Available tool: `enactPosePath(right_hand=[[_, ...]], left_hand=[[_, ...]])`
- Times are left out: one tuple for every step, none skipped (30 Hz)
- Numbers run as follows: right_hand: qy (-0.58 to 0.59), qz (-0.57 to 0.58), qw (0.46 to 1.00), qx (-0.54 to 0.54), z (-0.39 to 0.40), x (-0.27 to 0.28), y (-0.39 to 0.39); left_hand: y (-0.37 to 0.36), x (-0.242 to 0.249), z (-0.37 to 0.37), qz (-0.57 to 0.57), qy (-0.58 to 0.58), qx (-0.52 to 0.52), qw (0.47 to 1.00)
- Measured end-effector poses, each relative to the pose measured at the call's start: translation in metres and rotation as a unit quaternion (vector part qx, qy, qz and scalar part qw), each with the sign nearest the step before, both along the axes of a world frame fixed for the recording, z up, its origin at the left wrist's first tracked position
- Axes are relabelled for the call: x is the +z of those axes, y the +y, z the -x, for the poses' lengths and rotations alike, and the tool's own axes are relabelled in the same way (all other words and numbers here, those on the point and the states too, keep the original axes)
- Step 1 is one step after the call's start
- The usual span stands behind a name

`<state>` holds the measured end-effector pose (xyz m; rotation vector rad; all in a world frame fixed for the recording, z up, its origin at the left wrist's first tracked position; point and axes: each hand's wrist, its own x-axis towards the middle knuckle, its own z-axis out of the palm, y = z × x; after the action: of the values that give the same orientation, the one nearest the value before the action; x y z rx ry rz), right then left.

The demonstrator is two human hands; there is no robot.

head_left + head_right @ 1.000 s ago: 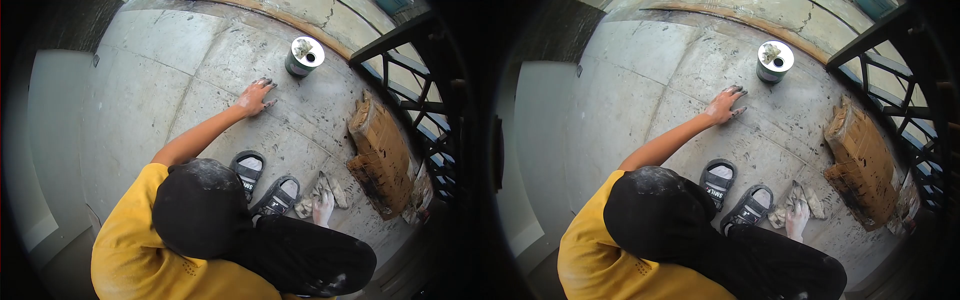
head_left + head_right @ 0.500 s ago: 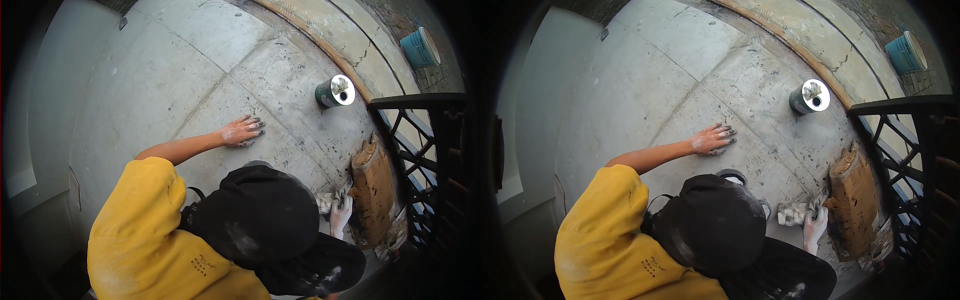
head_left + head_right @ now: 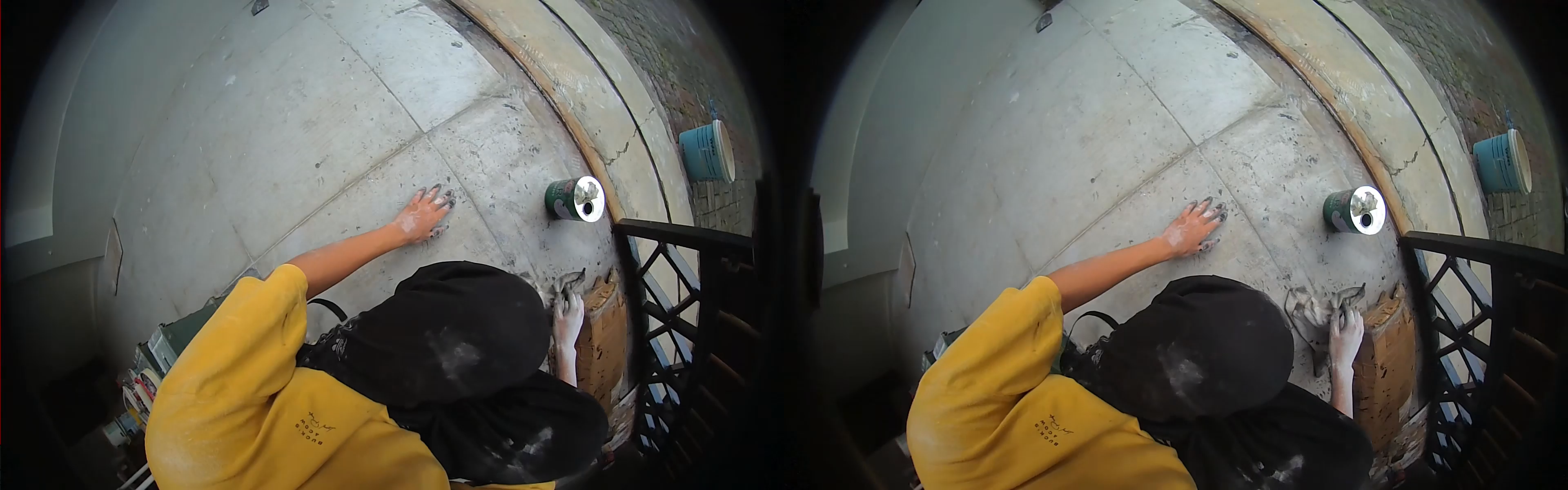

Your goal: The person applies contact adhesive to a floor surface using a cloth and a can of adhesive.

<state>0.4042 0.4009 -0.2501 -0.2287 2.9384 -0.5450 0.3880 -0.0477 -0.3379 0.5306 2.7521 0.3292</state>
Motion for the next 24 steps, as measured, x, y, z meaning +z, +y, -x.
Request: enactPosePath(right_hand=[[0.002, 0.005, 1.000, 0.026, 0.005, -0.004, -0.006], [-0.011, 0.000, 0.999, 0.039, 0.010, -0.004, -0.008], [-0.021, -0.005, 0.998, 0.051, 0.015, -0.004, -0.011], [0.019, 0.045, 0.999, 0.018, 0.019, -0.003, -0.021], [0.028, 0.197, 0.973, -0.115, 0.022, -0.017, -0.027], [0.137, 0.196, 0.963, -0.124, 0.033, -0.024, -0.037], [0.244, 0.196, 0.940, -0.134, 0.044, -0.031, -0.046], [-0.004, 0.266, 0.947, -0.180, 0.057, -0.051, -0.020], [-0.257, 0.310, 0.891, -0.211, 0.067, -0.057, -0.003], [-0.280, 0.287, 0.898, -0.181, 0.075, -0.071, 0.006], [-0.284, 0.279, 0.907, -0.138, 0.078, -0.060, -0.007], [-0.217, 0.257, 0.939, -0.077, 0.080, -0.077, -0.004], [-0.145, 0.234, 0.961, -0.018, 0.083, -0.094, 0.000], [-0.023, 0.198, 0.979, 0.051, 0.082, -0.073, -0.022], [-0.023, 0.204, 0.977, 0.058, 0.085, -0.056, -0.032], [-0.139, 0.256, 0.956, 0.024, 0.089, -0.043, -0.038], [-0.255, 0.301, 0.919, -0.011, 0.090, -0.035, -0.043], [-0.224, 0.313, 0.922, 0.033, 0.088, -0.030, -0.048], [-0.224, 0.317, 0.921, 0.039, 0.086, -0.023, -0.053], [-0.230, 0.319, 0.919, 0.035, 0.083, -0.016, -0.055], [-0.235, 0.320, 0.917, 0.031, 0.082, -0.013, -0.056], [-0.290, 0.364, 0.885, -0.011, 0.082, -0.013, -0.052], [-0.289, 0.365, 0.885, -0.009, 0.081, -0.012, -0.048], [-0.284, 0.397, 0.871, -0.053, 0.077, -0.001, -0.048]], left_hand=[[0.007, -0.003, -0.006, -0.008, 0.006, -0.003, 1.000], [0.011, -0.003, -0.013, 0.000, 0.007, 0.013, 1.000], [0.013, -0.001, -0.019, -0.016, -0.022, 0.020, 0.999], [0.012, -0.001, -0.024, -0.033, -0.048, 0.027, 0.998], [0.010, -0.011, -0.034, -0.063, -0.042, 0.044, 0.996], [0.006, -0.009, -0.039, -0.062, -0.052, 0.044, 0.996], [0.001, -0.007, -0.044, -0.061, -0.062, 0.043, 0.995], [-0.004, -0.006, -0.049, -0.054, -0.057, 0.059, 0.995], [-0.009, -0.010, -0.057, -0.096, -0.070, 0.084, 0.989], [-0.015, -0.012, -0.063, -0.138, -0.079, 0.109, 0.981], [-0.020, -0.020, -0.069, -0.130, -0.073, 0.123, 0.981], [-0.024, -0.027, -0.073, -0.134, -0.095, 0.148, 0.975], [-0.029, -0.034, -0.074, -0.138, -0.117, 0.172, 0.968], [-0.035, -0.024, -0.076, -0.133, -0.111, 0.181, 0.968], [-0.038, -0.003, -0.080, -0.165, -0.115, 0.211, 0.957], [-0.041, 0.010, -0.082, -0.197, -0.119, 0.238, 0.944], [-0.042, 0.019, -0.081, -0.193, -0.115, 0.243, 0.944], [-0.043, 0.025, -0.080, -0.194, -0.119, 0.256, 0.940], [-0.046, 0.026, -0.079, -0.195, -0.121, 0.268, 0.936], [-0.046, 0.018, -0.075, -0.192, -0.119, 0.271, 0.936], [-0.046, -0.003, -0.070, -0.195, -0.112, 0.266, 0.937], [-0.045, -0.004, -0.065, -0.200, -0.106, 0.261, 0.939], [-0.046, -0.005, -0.063, -0.199, -0.103, 0.261, 0.939], [-0.044, 0.010, -0.059, -0.219, -0.103, 0.281, 0.929]])
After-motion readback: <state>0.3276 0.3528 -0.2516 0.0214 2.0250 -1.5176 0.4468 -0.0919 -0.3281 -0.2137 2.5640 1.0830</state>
